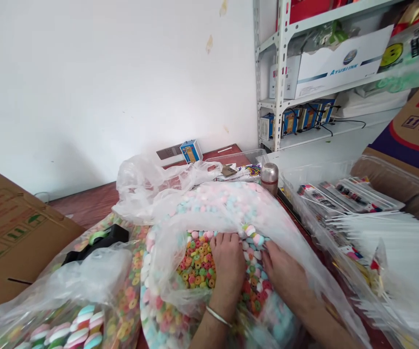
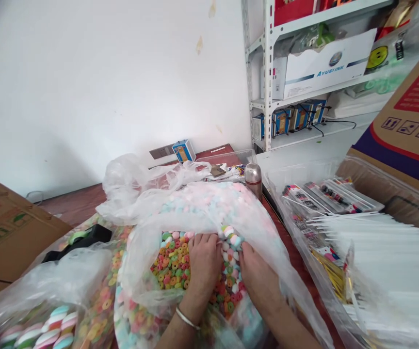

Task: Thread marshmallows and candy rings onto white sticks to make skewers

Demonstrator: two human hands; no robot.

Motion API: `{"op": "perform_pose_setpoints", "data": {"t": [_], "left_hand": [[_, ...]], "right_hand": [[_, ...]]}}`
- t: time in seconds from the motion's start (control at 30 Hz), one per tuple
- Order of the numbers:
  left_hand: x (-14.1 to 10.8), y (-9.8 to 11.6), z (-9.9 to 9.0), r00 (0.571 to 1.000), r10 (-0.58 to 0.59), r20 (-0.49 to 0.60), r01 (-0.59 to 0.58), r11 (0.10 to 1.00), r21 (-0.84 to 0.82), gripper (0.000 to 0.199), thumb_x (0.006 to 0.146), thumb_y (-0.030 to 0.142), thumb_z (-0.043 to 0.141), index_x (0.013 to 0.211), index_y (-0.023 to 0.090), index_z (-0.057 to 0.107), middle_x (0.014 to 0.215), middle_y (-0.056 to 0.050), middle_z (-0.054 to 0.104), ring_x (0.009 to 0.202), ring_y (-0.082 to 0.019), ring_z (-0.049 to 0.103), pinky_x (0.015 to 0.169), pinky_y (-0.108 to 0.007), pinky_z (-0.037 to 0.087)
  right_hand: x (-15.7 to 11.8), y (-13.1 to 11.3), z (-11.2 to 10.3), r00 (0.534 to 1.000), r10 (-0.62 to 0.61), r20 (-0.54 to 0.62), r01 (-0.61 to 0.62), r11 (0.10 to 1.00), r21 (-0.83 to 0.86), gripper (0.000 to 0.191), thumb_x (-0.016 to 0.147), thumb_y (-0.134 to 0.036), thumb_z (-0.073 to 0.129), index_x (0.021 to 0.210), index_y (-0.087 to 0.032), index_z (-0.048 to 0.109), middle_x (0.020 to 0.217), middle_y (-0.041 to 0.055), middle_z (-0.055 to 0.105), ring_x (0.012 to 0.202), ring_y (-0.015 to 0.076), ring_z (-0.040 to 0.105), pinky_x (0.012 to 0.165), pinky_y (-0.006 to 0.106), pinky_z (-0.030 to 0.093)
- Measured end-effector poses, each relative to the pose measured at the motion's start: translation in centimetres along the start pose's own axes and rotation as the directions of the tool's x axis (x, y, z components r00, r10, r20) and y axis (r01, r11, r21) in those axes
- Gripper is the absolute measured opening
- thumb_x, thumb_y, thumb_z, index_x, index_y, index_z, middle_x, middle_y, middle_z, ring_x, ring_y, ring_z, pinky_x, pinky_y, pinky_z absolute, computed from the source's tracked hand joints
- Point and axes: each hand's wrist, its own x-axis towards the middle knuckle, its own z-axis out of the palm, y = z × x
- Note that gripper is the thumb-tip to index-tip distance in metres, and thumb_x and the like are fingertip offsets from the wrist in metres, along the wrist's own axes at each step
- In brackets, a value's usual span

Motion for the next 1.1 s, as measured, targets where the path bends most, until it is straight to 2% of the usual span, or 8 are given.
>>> {"op": "perform_pose_setpoints", "data": {"t": [0.13, 0.2, 0.27, 0.4, 0.5, 0.7, 0.93, 1.1], "left_hand": [[-2.1, 0.6, -1.7, 0.984, -0.16, 0.085, 0.181, 0.885, -0.429, 0.012, 0.091, 0.022, 0.055, 0.09, 0.017, 0.066, 0.086, -0.006, 0.07, 0.08, -0.021, 0.063, 0.074, -0.032, 0.049], [-3.3, 1.2, -2.7, 0.92, -0.252, 0.299, 0.39, 0.53, -0.753, 0.016, 0.086, 0.03, 0.065, 0.093, 0.017, 0.069, 0.083, -0.005, 0.072, 0.074, -0.019, 0.065, 0.068, -0.028, 0.05], [-4.3, 1.7, -3.5, 0.841, -0.259, 0.476, 0.524, 0.167, -0.835, 0.024, 0.079, 0.033, 0.074, 0.094, 0.015, 0.073, 0.085, -0.007, 0.074, 0.075, -0.018, 0.066, 0.068, -0.027, 0.052], [-5.4, 2.4, -4.6, 0.765, -0.297, 0.571, 0.568, -0.106, -0.816, 0.032, 0.074, 0.037, 0.08, 0.095, 0.014, 0.079, 0.086, -0.009, 0.077, 0.08, -0.02, 0.069, 0.075, -0.028, 0.055], [-5.8, 2.4, -5.1, 0.77, -0.282, 0.573, 0.556, -0.146, -0.818, 0.038, 0.075, 0.042, 0.079, 0.1, 0.013, 0.079, 0.091, -0.012, 0.078, 0.087, -0.024, 0.071, 0.085, -0.035, 0.056], [-6.2, 2.7, -5.3, 0.799, -0.236, 0.554, 0.566, -0.016, -0.824, 0.045, 0.067, 0.036, 0.086, 0.107, 0.018, 0.077, 0.106, -0.012, 0.078, 0.101, -0.028, 0.07, 0.095, -0.039, 0.053], [-5.7, 1.9, -4.6, 0.802, -0.362, 0.475, 0.514, 0.013, -0.858, 0.039, 0.062, 0.028, 0.087, 0.098, 0.016, 0.078, 0.1, -0.012, 0.079, 0.097, -0.027, 0.072, 0.088, -0.035, 0.056], [-5.1, 0.4, -4.6, 0.799, -0.467, 0.379, 0.43, 0.004, -0.903, 0.037, 0.063, 0.028, 0.087, 0.097, 0.016, 0.076, 0.096, -0.01, 0.079, 0.092, -0.022, 0.072, 0.084, -0.031, 0.056]], "right_hand": [[-2.2, -1.2, -1.4, 0.985, 0.016, 0.173, -0.069, 0.949, 0.307, 0.026, 0.094, -0.043, 0.049, 0.085, -0.023, 0.064, 0.066, -0.0008, 0.059, 0.057, 0.0159, 0.053, 0.055, 0.026, 0.043], [-3.3, -1.8, -1.8, 0.936, 0.068, 0.345, -0.28, 0.738, 0.614, 0.03, 0.091, -0.05, 0.057, 0.096, -0.022, 0.066, 0.063, -0.0049, 0.054, 0.048, 0.0099, 0.042, 0.048, 0.022, 0.038], [-4.0, -2.3, -1.8, 0.862, 0.098, 0.497, -0.486, 0.438, 0.756, 0.036, 0.084, -0.052, 0.068, 0.102, -0.021, 0.066, 0.058, -0.009, 0.045, 0.043, 0.0052, 0.027, 0.042, 0.018, 0.025], [-4.4, -2.5, -1.5, 0.823, 0.155, 0.546, -0.567, 0.268, 0.779, 0.036, 0.081, -0.05, 0.075, 0.097, -0.019, 0.067, 0.056, -0.0106, 0.04, 0.044, 0.0032, 0.019, 0.041, 0.017, 0.014], [-4.1, -2.6, -1.5, 0.844, 0.195, 0.499, -0.536, 0.307, 0.786, 0.035, 0.076, -0.049, 0.079, 0.09, -0.019, 0.068, 0.066, -0.005, 0.054, 0.049, 0.0049, 0.034, 0.042, 0.017, 0.022], [-3.6, -2.9, -1.8, 0.866, 0.256, 0.429, -0.5, 0.443, 0.744, 0.038, 0.075, -0.055, 0.075, 0.09, -0.021, 0.068, 0.069, -0.0015, 0.063, 0.058, 0.0126, 0.054, 0.046, 0.019, 0.039], [-4.0, -2.4, -2.8, 0.934, 0.186, 0.306, -0.335, 0.753, 0.566, 0.033, 0.085, -0.053, 0.06, 0.091, -0.023, 0.069, 0.091, 0.0059, 0.074, 0.093, 0.0256, 0.067, 0.085, 0.033, 0.053], [-6.5, -1.8, -4.6, 0.883, 0.103, 0.458, -0.303, 0.869, 0.39, 0.037, 0.087, -0.052, 0.055, 0.106, -0.026, 0.073, 0.096, 0.0067, 0.076, 0.085, 0.0266, 0.069, 0.073, 0.029, 0.053]]}}
